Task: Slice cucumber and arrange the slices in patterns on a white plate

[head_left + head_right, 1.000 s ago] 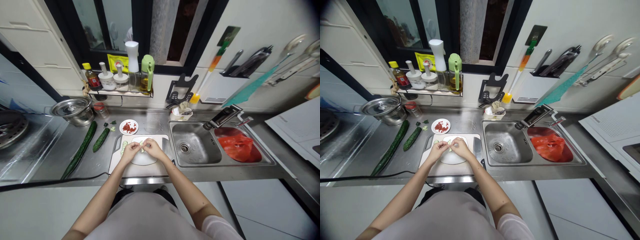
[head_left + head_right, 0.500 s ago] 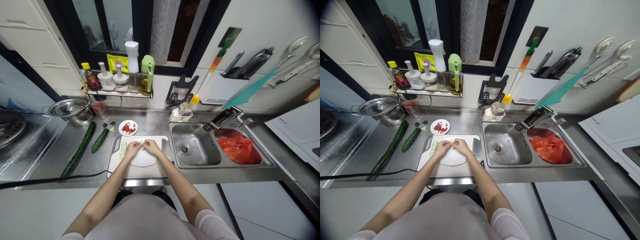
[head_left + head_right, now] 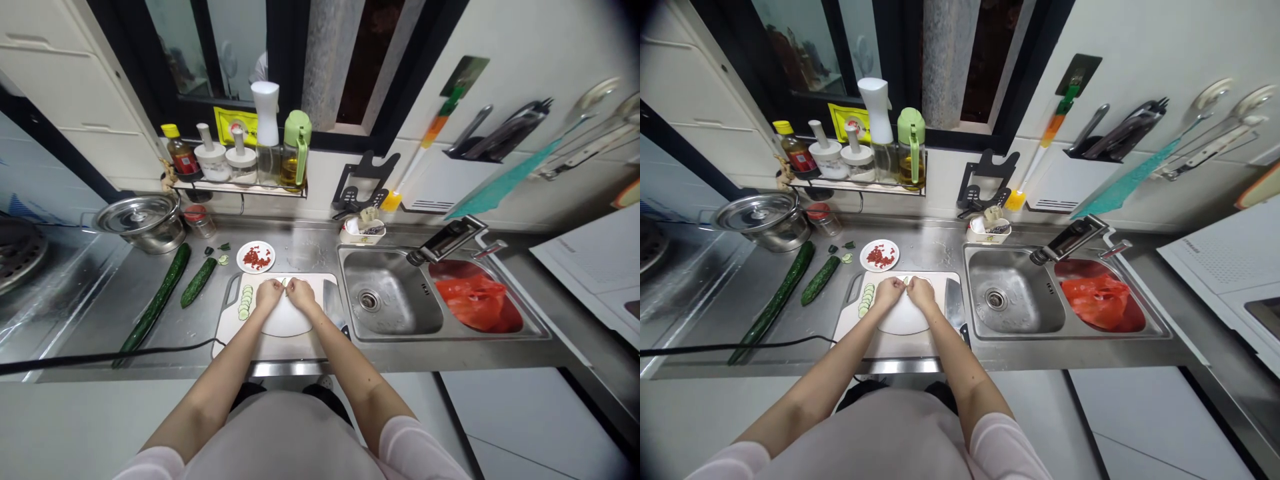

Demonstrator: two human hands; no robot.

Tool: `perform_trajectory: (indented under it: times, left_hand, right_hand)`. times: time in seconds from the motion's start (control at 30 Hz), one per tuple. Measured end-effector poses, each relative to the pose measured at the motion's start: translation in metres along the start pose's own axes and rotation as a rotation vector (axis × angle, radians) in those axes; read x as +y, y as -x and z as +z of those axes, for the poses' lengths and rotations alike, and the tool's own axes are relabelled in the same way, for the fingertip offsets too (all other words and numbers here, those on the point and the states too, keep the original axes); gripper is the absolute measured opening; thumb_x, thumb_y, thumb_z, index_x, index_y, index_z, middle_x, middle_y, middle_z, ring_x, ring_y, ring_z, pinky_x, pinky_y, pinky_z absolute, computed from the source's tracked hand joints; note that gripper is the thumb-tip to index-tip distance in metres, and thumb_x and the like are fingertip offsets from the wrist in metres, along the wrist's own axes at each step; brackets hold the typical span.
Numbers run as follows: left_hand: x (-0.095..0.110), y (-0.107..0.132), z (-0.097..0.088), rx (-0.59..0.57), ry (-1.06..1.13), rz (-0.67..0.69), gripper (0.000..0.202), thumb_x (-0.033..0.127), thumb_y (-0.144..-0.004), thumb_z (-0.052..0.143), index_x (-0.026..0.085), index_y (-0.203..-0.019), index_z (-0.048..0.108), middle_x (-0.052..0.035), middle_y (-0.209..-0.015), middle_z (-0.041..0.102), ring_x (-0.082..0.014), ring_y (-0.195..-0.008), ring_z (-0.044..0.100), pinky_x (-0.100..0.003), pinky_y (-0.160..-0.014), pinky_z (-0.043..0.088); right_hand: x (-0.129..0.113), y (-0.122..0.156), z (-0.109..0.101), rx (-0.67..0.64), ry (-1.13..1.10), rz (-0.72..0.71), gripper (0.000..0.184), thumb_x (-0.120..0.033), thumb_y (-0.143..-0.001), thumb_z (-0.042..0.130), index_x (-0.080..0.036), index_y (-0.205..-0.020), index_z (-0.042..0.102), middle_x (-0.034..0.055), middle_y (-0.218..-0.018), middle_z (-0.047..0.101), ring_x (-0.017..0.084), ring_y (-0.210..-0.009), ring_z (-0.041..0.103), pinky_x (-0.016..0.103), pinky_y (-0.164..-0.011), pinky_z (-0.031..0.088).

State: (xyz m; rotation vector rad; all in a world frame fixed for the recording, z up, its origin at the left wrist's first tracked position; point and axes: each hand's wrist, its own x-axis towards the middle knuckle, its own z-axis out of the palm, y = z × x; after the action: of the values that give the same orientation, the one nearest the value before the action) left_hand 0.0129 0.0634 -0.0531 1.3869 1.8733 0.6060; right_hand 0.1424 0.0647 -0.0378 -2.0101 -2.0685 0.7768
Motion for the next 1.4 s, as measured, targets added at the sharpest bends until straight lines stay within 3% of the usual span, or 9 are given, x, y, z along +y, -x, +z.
perform_trajectory:
  times: [0.37,0.5,0.6,0.77,1.1,1.4]
  left_hand:
    - [0.012,0.006,0.0,0.027,-0.247,0.002,0.015,0.028,-0.079,0.057,0.02,-0.083,0.069,-0.013,-0.085,0.07,-0.0269,-0.084,0.063,-0.031,-0.071,0.037]
    - [0.013,0.011,-0.002,0.047,-0.35,0.154,0.025,0.028,-0.085,0.051,0.024,-0.105,0.066,-0.0089,-0.099,0.067,-0.0225,-0.089,0.062,-0.029,-0.073,0.039]
    - [0.011,0.012,-0.004,0.026,-0.392,0.28,0.029,0.027,-0.089,0.047,0.028,-0.112,0.064,-0.0055,-0.108,0.063,-0.0193,-0.094,0.059,-0.028,-0.075,0.04]
    - [0.01,0.009,-0.004,-0.015,-0.477,0.301,0.03,0.029,-0.09,0.047,0.029,-0.115,0.065,-0.0052,-0.109,0.06,-0.0192,-0.099,0.057,-0.028,-0.079,0.041]
    - [0.003,0.009,0.002,0.025,-0.478,0.294,0.028,0.032,-0.092,0.046,0.03,-0.114,0.065,-0.0054,-0.108,0.059,-0.0194,-0.1,0.054,-0.028,-0.077,0.041]
    - [-0.002,0.007,0.006,0.089,-0.455,0.325,0.028,0.032,-0.093,0.046,0.029,-0.111,0.066,-0.0044,-0.105,0.064,-0.02,-0.1,0.054,-0.031,-0.084,0.038]
  right_hand:
    - [-0.003,0.003,0.002,0.016,0.138,0.027,0.02,-0.026,-0.089,0.047,-0.019,-0.104,0.059,0.0122,-0.097,0.069,0.022,-0.091,0.063,0.028,-0.072,0.04]
    - [-0.001,0.003,0.002,-0.012,0.152,0.029,0.022,-0.028,-0.091,0.046,-0.019,-0.109,0.055,0.0118,-0.1,0.068,0.022,-0.094,0.063,0.029,-0.074,0.04]
    - [0.0,0.002,0.002,-0.023,0.158,0.02,0.023,-0.028,-0.092,0.044,-0.02,-0.112,0.053,0.0094,-0.101,0.068,0.021,-0.095,0.063,0.028,-0.074,0.039]
    - [-0.002,0.004,0.001,-0.038,0.18,0.015,0.024,-0.028,-0.094,0.041,-0.02,-0.114,0.052,0.009,-0.101,0.068,0.02,-0.094,0.063,0.027,-0.074,0.039]
    - [-0.002,0.017,0.009,0.009,0.196,-0.052,0.029,-0.028,-0.095,0.036,-0.022,-0.117,0.054,0.0071,-0.103,0.068,0.018,-0.087,0.063,0.026,-0.071,0.039]
    - [0.003,0.02,0.016,0.039,0.213,-0.055,0.031,-0.028,-0.095,0.034,-0.024,-0.117,0.056,0.0059,-0.1,0.068,0.017,-0.084,0.063,0.025,-0.068,0.037]
